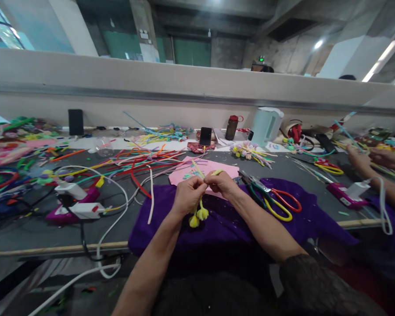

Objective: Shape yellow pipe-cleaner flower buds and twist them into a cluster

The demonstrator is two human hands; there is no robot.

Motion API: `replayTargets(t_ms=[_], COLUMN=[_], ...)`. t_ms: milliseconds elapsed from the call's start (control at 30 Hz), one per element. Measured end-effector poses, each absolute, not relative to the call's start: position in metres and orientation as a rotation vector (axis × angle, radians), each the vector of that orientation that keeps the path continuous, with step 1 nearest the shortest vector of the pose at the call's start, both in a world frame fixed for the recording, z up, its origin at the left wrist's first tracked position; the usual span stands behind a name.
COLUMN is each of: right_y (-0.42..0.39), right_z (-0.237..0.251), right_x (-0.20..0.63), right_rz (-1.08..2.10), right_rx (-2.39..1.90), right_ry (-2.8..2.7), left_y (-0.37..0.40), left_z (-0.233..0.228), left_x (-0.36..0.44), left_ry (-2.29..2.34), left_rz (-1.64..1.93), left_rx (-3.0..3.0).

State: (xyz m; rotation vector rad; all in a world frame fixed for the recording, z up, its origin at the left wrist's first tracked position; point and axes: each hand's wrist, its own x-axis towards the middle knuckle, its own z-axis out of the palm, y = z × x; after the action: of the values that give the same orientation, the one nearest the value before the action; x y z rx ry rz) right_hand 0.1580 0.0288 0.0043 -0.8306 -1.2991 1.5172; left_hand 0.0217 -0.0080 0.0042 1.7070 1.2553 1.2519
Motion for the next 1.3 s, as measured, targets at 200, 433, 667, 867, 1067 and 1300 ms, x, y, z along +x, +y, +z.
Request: replayTargets(t_ms=[200, 433, 667, 867, 1067, 1300], right_y=[0.026, 0.013, 0.012, 0.016, 0.020, 0.020], right_z=[0.005, 0.017, 0.013, 0.005, 0.000, -0.002], right_x=[0.155, 0.160, 0.160, 0.159, 0.159, 0.156], right_rz=[1.429, 1.563, 1.680, 1.601, 1.576, 1.472], right_rx=[-0.834, -0.611, -0.593, -0.573, -0.591, -0.649], right_ry=[-1.243, -1.309, -1.306, -1.289, -1.247, -1.251], left_y=[-0.007, -0.005, -0.007, -0.007, -0.010, -0.010], left_z=[0.007, 0.013, 0.008, 0.006, 0.008, 0.007], left_x=[0.023, 0.011, 0.011, 0.013, 0.015, 0.016], left_ry=[1.265, 0.762, 0.555, 0.542, 0.551, 0.649], left_rz=[1.332, 1.121, 1.026, 0.994, 1.002, 1.046], left_rx=[1.705, 1.055, 0.937, 0.990, 0.988, 1.017])
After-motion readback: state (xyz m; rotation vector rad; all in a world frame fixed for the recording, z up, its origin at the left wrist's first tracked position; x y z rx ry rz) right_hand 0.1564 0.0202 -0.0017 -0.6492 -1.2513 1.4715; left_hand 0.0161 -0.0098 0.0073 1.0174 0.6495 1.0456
